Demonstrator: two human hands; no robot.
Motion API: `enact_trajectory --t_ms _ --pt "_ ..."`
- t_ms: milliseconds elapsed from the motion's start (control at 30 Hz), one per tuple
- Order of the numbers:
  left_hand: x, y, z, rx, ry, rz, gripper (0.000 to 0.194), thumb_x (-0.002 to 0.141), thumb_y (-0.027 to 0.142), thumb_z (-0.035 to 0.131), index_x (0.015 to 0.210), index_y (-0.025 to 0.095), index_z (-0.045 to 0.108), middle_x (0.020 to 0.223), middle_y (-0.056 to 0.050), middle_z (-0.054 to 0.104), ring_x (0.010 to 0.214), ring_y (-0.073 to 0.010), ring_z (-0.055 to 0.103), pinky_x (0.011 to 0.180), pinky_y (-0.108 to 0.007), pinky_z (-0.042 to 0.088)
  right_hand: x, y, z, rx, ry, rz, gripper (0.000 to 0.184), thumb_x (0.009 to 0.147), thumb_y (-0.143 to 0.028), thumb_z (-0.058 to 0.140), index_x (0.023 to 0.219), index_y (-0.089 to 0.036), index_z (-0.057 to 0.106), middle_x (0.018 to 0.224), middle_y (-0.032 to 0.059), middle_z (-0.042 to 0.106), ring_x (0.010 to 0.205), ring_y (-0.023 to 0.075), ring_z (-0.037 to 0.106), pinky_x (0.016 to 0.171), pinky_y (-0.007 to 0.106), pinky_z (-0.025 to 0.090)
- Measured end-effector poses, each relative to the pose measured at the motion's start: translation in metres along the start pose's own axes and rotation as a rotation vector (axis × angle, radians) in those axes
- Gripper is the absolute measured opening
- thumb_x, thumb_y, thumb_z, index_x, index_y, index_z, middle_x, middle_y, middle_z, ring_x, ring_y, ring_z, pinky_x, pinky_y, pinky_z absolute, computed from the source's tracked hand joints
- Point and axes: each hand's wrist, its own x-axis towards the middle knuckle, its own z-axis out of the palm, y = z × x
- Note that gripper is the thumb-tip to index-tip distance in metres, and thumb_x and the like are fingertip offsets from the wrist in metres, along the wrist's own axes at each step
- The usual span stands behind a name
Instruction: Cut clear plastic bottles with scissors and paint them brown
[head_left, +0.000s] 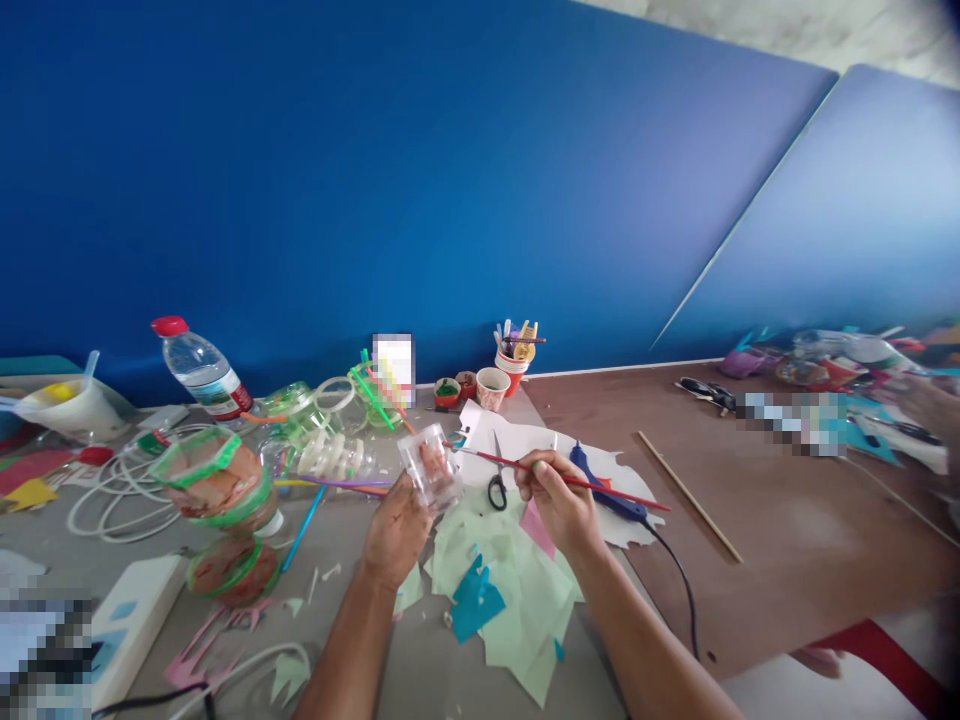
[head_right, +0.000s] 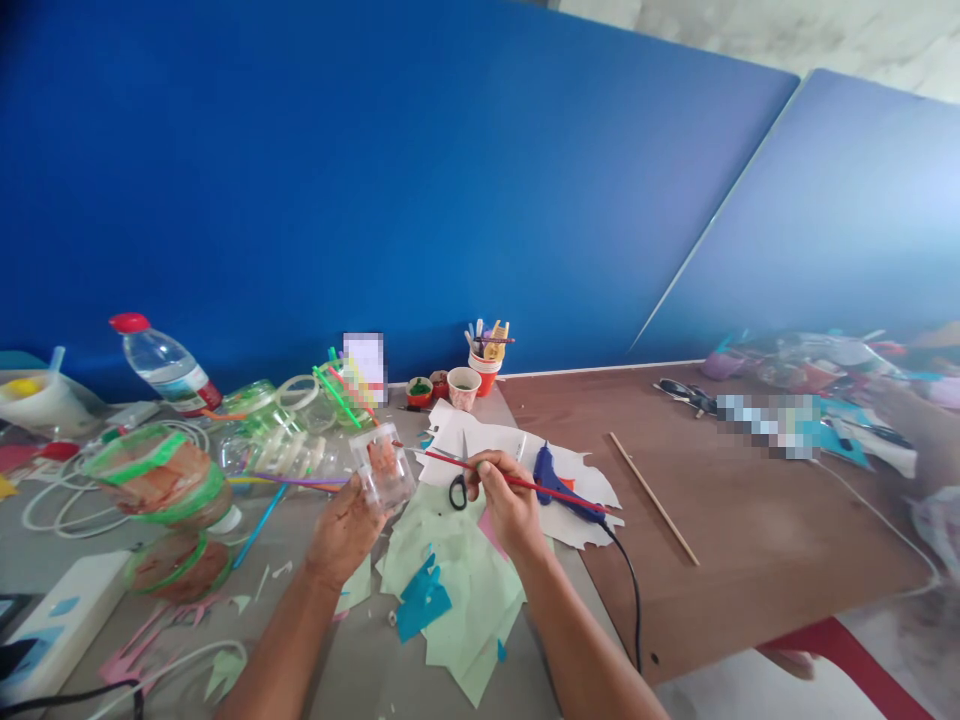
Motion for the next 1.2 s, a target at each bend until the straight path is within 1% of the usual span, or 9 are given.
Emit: enact_trajectory --t_ms 200,300,400,533,700,867,967,1100,1200 --pt "0.0028 0.0026 -0.003 -0.027 0.022 0.022 0.037 0.093 0.028 0.041 0.125 0.028 0.059 0.121 -0.003 0.067 0.124 -0.0224 0.054 0.108 -0.045 0.036 0.0025 -0.0046 -0.0059 -0.013 0.009 0.066 0.02 0.073 -0.034 0.067 0.063 -0.016 0.065 0.049 0.0 0.055 0.041 0.0091 0.04 0.04 0.023 0.028" --pt "0.0029 0.0005 -0.0016 -0.053 0.032 0.01 0.037 0.093 0.026 0.038 0.124 0.027 0.06 0.119 -0.003 0.069 0.123 -0.0212 0.055 0.108 -0.043 0.035 0.0046 -0.0031 -0.0049 0.055 0.042 0.043 0.021 0.072 -0.037 0.069 0.068 -0.016 0.067 0.051 0.0008 0.058 0.043 0.0102 0.045 0.042 0.024 0.03" --pt "0.0016 -0.0022 -0.0008 -0.057 0.01 -0.024 0.036 0.093 0.027 0.04 0.121 0.025 0.062 0.119 -0.004 0.069 0.123 -0.0223 0.054 0.108 -0.044 0.035 0.0046 -0.0003 -0.0024 0.084 0.037 0.044 0.023 0.072 -0.04 0.071 0.073 -0.017 0.068 0.056 0.002 0.061 0.046 0.0122 0.05 0.043 0.025 0.034" --pt "0.0005 -0.0019 -0.0037 -0.06 -0.02 -0.041 0.037 0.093 0.028 0.04 0.124 0.028 0.06 0.12 -0.003 0.068 0.124 -0.0214 0.053 0.108 -0.042 0.035 0.0033 -0.0001 -0.0031 0.054 0.021 0.086 0.024 0.072 -0.04 0.071 0.07 -0.016 0.067 0.053 0.0016 0.06 0.043 0.0115 0.047 0.041 0.024 0.032" --pt "0.0017 0.0007 -0.0085 -0.104 0.012 -0.041 0.04 0.095 0.03 0.036 0.13 0.031 0.055 0.116 -0.002 0.07 0.12 -0.0211 0.057 0.107 -0.043 0.036 0.0047 -0.0021 -0.0066 0.047 0.009 0.073 0.024 0.073 -0.037 0.069 0.062 -0.016 0.064 0.049 0.0 0.055 0.04 0.0088 0.04 0.038 0.022 0.028" --pt "-0.0002 0.0005 -0.0058 -0.089 0.029 -0.105 0.04 0.094 0.029 0.038 0.131 0.028 0.055 0.107 -0.003 0.073 0.109 -0.0214 0.064 0.105 -0.042 0.039 0.0049 0.0001 -0.0036 0.101 0.032 0.054 0.022 0.074 -0.039 0.07 0.074 -0.017 0.066 0.057 0.0014 0.06 0.046 0.0114 0.048 0.041 0.023 0.033" --pt "-0.0016 0.0007 -0.0051 -0.09 0.023 -0.085 0.04 0.094 0.03 0.038 0.13 0.027 0.055 0.107 -0.003 0.073 0.109 -0.0214 0.064 0.104 -0.042 0.04 0.0039 0.0007 -0.0039 0.095 0.02 0.085 0.023 0.074 -0.039 0.071 0.073 -0.016 0.065 0.057 0.0019 0.061 0.046 0.011 0.05 0.041 0.023 0.034" --pt "-0.0016 0.0021 -0.0066 -0.088 -0.001 -0.029 0.041 0.094 0.034 0.037 0.13 0.028 0.055 0.114 -0.004 0.071 0.114 -0.0226 0.061 0.104 -0.045 0.04 0.0047 -0.0004 -0.008 0.069 -0.012 0.149 0.024 0.074 -0.036 0.071 0.065 -0.015 0.064 0.048 -0.0001 0.056 0.04 0.0079 0.043 0.039 0.021 0.028" --pt "-0.001 0.0022 -0.0062 -0.082 -0.001 -0.012 0.042 0.094 0.035 0.037 0.133 0.029 0.052 0.119 -0.004 0.069 0.117 -0.0229 0.058 0.104 -0.046 0.04 0.0065 -0.001 -0.0084 0.106 0.009 0.144 0.023 0.072 -0.036 0.072 0.064 -0.015 0.064 0.047 -0.0007 0.055 0.039 0.0075 0.041 0.039 0.021 0.027"
